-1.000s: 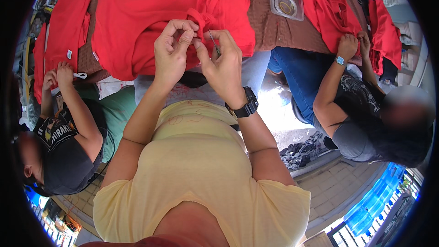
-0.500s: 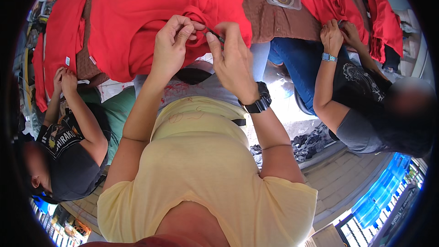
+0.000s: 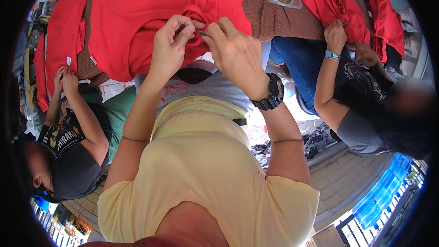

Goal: The person trims excess threads from several red shirts using small shears, picking up and setting down one shirt at a time on a work table.

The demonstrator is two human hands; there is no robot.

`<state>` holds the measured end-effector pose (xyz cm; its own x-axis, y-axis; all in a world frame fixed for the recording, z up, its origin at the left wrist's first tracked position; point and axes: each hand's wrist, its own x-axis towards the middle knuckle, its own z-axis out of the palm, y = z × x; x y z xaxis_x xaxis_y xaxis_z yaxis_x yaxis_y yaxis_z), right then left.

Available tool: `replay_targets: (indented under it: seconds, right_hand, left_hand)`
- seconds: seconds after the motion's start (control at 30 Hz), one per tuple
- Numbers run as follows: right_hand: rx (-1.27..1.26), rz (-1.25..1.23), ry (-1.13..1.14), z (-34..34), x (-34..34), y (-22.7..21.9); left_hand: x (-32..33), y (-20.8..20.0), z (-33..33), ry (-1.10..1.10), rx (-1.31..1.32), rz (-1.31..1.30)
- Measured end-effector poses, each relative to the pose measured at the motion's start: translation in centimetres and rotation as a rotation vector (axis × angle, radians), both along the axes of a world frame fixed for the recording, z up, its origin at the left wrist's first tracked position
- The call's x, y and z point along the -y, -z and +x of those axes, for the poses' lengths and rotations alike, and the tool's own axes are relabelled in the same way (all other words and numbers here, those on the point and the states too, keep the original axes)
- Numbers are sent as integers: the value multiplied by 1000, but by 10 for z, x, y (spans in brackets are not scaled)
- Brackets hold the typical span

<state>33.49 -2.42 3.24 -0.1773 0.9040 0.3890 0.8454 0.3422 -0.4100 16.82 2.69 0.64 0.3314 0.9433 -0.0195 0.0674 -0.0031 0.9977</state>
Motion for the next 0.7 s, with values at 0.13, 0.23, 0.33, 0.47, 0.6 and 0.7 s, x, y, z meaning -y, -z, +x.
replay_targets:
  seconds: [0.13,0.23,0.33,0.47,0.6,0.7]
  right_hand:
    - [39,24,9,-2,-1,1]
    - [49,33,-3,-7,-2,0]
    - [63,22,-46,-8,-5,-1]
    - [-428,109,212,31,-4,-5]
    - [-677,-193,300,45,0,-1]
    - [-695,-276,253,25,-13,39]
  left_hand:
    - [0,1,2,24,32,-11]
    - [0,4,3,-17,48,24]
    - [0,13,0,-86,39,71]
    - [3,-33,-51,174,-364,172]
    - [14,-41,-55,147,-625,436]
    - [10,-5,-10,48,-601,690]
